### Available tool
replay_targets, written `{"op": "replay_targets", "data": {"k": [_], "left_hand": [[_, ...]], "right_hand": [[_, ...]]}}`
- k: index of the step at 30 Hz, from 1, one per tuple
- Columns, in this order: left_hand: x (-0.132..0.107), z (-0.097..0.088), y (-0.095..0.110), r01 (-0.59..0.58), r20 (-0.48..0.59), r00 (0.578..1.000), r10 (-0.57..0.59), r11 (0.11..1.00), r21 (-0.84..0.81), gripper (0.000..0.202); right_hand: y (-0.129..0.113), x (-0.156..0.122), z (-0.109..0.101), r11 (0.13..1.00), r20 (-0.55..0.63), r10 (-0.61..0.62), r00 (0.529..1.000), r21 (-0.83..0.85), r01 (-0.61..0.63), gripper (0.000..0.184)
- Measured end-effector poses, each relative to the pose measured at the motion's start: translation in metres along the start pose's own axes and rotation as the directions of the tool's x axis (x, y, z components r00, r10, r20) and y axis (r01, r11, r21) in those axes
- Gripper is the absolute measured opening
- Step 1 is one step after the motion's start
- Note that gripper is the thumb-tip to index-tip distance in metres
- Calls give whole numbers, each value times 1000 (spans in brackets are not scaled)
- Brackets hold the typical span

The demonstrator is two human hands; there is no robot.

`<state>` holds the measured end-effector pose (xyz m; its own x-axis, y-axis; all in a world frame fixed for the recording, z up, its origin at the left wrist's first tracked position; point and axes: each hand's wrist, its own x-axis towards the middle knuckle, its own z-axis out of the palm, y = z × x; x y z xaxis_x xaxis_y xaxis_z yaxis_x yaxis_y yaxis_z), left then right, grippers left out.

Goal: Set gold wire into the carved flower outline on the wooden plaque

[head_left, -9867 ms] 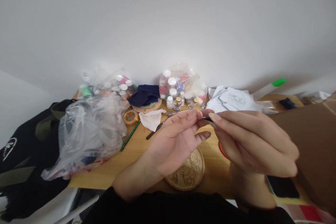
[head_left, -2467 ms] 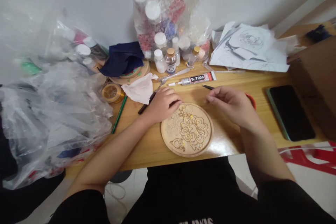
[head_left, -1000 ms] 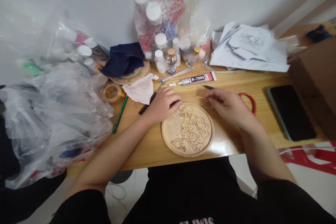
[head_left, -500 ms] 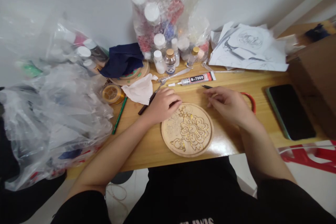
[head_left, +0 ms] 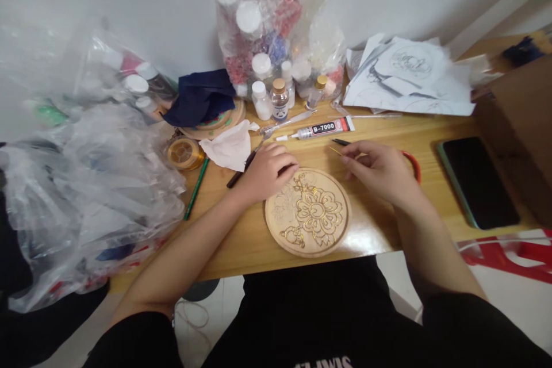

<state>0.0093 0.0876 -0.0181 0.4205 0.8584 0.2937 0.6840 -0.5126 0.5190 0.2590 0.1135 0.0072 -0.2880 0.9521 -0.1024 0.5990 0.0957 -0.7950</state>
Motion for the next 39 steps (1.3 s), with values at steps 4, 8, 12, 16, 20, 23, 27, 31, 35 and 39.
{"op": "replay_targets", "data": {"k": [4, 8, 12, 16, 20, 23, 27, 31, 35, 39], "left_hand": [[0, 1, -1, -12, -9, 1000, 12, 1000, -4, 21], [0, 1, -1, -21, -21, 1000, 21, 1000, -7, 20], [0, 1, -1, -26, -28, 999, 26, 1000, -6, 19], [0, 1, -1, -36, -33, 999, 35, 999, -6, 19], [0, 1, -1, -32, -27, 999, 32, 999, 0, 21], [0, 0, -1, -29, -22, 999, 30, 1000, 5, 20], [-1, 0, -1, -22, -20, 1000, 22, 1000, 10, 21], [-1, 1, -1, -13, -11, 1000, 13, 1000, 11, 21], [-1, 1, 0, -8, -8, 1000, 8, 1000, 12, 20], [-1, 0, 0, -20, -13, 1000, 20, 1000, 9, 21]], "right_hand": [[-5, -1, -2, 998, -21, -43, 999, -51, 42, 17], [-5, 0, -1, 990, -10, -122, 993, -79, 121, 16], [-10, 0, -1, 967, 79, -225, 971, -106, 232, 16], [-18, -1, 2, 926, 168, -328, 929, -137, 352, 16], [-20, -1, 7, 895, 141, -396, 907, -164, 416, 17], [-19, -1, 10, 885, 144, -401, 905, -194, 423, 16], [-19, 0, 14, 883, 150, -389, 909, -222, 414, 16], [-18, 0, 16, 880, 144, -392, 909, -231, 416, 17], [-17, 0, 16, 875, 158, -384, 910, -251, 413, 19], [-17, -1, 17, 870, 162, -381, 910, -271, 412, 20]]}}
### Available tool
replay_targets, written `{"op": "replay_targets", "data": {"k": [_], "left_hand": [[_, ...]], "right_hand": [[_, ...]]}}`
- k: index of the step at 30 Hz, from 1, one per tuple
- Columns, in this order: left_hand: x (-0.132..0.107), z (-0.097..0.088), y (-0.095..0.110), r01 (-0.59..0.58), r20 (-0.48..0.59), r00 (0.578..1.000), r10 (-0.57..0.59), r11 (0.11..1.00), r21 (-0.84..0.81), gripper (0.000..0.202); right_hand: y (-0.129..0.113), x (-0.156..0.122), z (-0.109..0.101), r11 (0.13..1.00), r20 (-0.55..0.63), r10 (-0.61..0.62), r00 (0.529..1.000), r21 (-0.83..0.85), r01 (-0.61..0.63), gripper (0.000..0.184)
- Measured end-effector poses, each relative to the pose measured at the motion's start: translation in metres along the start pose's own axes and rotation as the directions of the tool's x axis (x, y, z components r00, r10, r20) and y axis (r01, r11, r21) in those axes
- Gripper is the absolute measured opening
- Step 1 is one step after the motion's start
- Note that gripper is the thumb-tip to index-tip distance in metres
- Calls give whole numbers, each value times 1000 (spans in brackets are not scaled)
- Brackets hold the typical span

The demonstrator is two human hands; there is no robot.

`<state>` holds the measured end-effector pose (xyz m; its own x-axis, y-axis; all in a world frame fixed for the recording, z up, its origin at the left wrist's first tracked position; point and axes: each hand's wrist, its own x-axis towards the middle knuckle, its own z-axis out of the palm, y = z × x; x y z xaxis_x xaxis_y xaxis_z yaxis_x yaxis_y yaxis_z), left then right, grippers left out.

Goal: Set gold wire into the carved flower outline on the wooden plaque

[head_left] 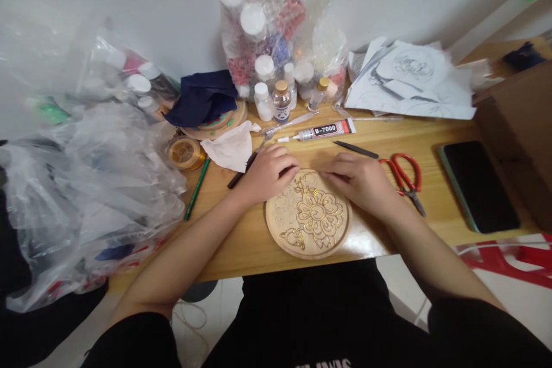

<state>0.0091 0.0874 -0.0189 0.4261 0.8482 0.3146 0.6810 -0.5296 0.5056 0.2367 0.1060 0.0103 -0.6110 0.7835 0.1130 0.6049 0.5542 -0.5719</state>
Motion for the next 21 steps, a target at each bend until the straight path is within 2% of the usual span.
{"op": "replay_targets", "data": {"k": [21], "left_hand": [[-1, 0, 1, -3, -14, 1000, 3, 1000, -26, 19]], "right_hand": [[2, -2, 2, 992, 46, -50, 998, -114, 55, 28]]}}
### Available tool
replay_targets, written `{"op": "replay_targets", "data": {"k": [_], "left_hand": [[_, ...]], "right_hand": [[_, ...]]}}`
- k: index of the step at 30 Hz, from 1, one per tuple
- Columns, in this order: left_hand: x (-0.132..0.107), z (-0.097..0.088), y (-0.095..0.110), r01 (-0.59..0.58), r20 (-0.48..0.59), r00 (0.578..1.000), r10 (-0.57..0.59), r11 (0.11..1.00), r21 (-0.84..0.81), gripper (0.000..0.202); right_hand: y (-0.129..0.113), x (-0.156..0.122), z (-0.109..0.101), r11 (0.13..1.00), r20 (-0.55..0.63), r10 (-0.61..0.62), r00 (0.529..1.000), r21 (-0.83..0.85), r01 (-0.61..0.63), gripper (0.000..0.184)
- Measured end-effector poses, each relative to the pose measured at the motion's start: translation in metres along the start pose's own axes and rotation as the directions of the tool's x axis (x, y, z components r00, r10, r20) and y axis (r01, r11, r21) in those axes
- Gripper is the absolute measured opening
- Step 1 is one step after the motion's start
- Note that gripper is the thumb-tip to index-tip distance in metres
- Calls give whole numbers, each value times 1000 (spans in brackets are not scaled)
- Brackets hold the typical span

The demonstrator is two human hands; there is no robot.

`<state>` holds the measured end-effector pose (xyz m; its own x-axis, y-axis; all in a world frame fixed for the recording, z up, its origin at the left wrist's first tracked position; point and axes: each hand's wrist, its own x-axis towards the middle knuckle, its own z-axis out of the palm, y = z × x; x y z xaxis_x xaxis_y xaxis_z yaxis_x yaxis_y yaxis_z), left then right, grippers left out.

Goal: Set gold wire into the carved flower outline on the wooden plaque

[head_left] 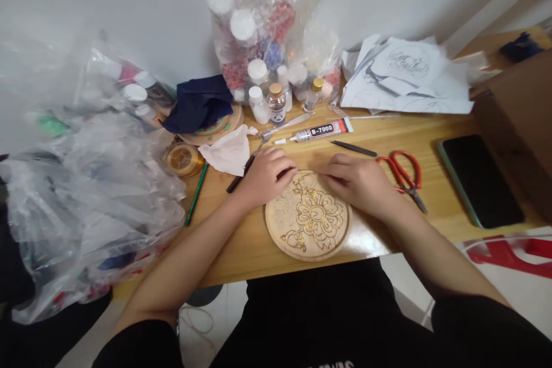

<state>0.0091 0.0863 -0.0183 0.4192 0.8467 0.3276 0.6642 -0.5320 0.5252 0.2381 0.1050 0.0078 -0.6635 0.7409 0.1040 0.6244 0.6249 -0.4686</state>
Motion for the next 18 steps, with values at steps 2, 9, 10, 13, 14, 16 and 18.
{"op": "replay_targets", "data": {"k": [2, 9, 10, 13, 14, 16, 18], "left_hand": [[0, -1, 1, 8, 7, 1000, -8, 1000, -10, 19], [1, -3, 3, 39, 31, 999, -38, 999, -21, 19], [2, -4, 4, 40, 34, 999, -40, 999, -15, 19], [3, -5, 7, 37, 33, 999, -38, 999, 6, 18], [4, -6, 9, 32, 35, 999, -33, 999, 11, 17], [5, -7, 12, 30, 31, 999, -31, 999, 22, 16], [6, -8, 14, 30, 27, 999, -30, 999, 25, 17]], "right_hand": [[0, 0, 0, 1000, 1, -2, 1000, -2, 2, 28], [0, 1, -5, 989, 26, 54, 998, 137, -57, 24], [0, 2, -7, 979, 21, 72, 997, 190, -75, 22], [1, 3, -12, 973, -30, 84, 996, 218, -75, 17], [2, 3, -13, 973, -44, 89, 995, 218, -78, 16], [3, 3, -15, 973, -69, 104, 992, 214, -87, 15], [4, 3, -15, 974, -73, 118, 990, 201, -101, 14]]}}
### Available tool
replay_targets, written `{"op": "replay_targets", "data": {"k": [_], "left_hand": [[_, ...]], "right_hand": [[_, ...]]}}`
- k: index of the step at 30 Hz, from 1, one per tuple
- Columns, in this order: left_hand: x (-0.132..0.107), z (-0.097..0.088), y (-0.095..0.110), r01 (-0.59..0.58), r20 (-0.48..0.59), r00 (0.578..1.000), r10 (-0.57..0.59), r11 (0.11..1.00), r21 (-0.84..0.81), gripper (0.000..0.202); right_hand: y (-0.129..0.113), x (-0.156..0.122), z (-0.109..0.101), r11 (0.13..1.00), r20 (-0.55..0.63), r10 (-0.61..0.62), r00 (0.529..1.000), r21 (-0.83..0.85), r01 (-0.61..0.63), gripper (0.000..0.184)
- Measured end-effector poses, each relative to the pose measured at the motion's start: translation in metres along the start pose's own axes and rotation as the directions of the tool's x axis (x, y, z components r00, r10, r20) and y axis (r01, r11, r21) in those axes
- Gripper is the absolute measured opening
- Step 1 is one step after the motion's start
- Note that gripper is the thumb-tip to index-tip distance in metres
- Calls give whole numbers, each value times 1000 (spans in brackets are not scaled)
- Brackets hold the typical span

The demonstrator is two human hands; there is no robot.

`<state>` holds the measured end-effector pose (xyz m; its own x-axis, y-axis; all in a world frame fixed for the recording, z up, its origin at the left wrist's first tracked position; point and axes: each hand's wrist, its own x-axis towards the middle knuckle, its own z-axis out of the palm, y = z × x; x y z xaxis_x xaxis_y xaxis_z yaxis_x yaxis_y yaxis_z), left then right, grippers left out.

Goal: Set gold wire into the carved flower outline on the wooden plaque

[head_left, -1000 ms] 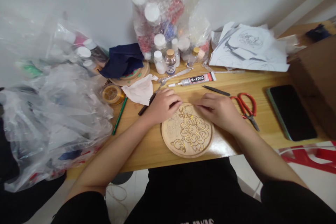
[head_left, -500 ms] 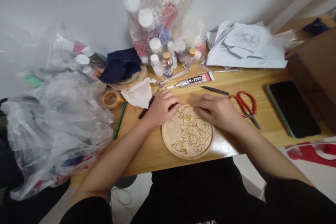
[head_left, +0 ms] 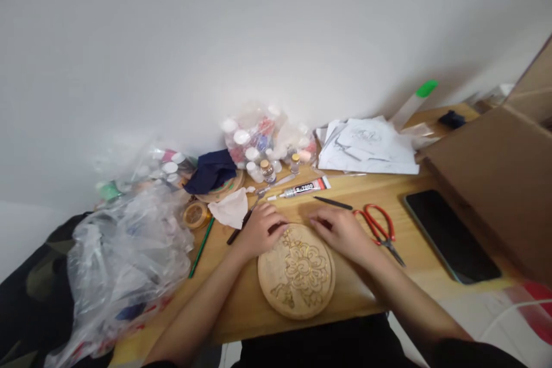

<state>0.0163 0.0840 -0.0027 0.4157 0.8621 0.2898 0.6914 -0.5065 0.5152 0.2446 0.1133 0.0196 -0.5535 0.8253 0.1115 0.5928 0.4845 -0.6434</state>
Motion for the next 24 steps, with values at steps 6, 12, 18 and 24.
{"op": "replay_targets", "data": {"k": [6, 12, 18, 24], "left_hand": [[3, 1, 4, 33, 7, 999, -33, 999, -10, 19], [1, 2, 12, 111, 29, 993, -112, 993, 34, 19], [-5, 4, 14, 149, 14, 988, -151, 984, 96, 22], [-4, 4, 18, 140, 22, 989, -146, 972, 187, 22]], "right_hand": [[3, -1, 3, 991, 1, 89, 996, -104, -88, 14], [6, -1, 3, 968, -20, 165, 986, -190, -166, 22], [10, -2, -2, 972, 20, 147, 989, -191, -140, 18], [10, -5, -5, 981, 5, 115, 993, -158, -113, 16]]}}
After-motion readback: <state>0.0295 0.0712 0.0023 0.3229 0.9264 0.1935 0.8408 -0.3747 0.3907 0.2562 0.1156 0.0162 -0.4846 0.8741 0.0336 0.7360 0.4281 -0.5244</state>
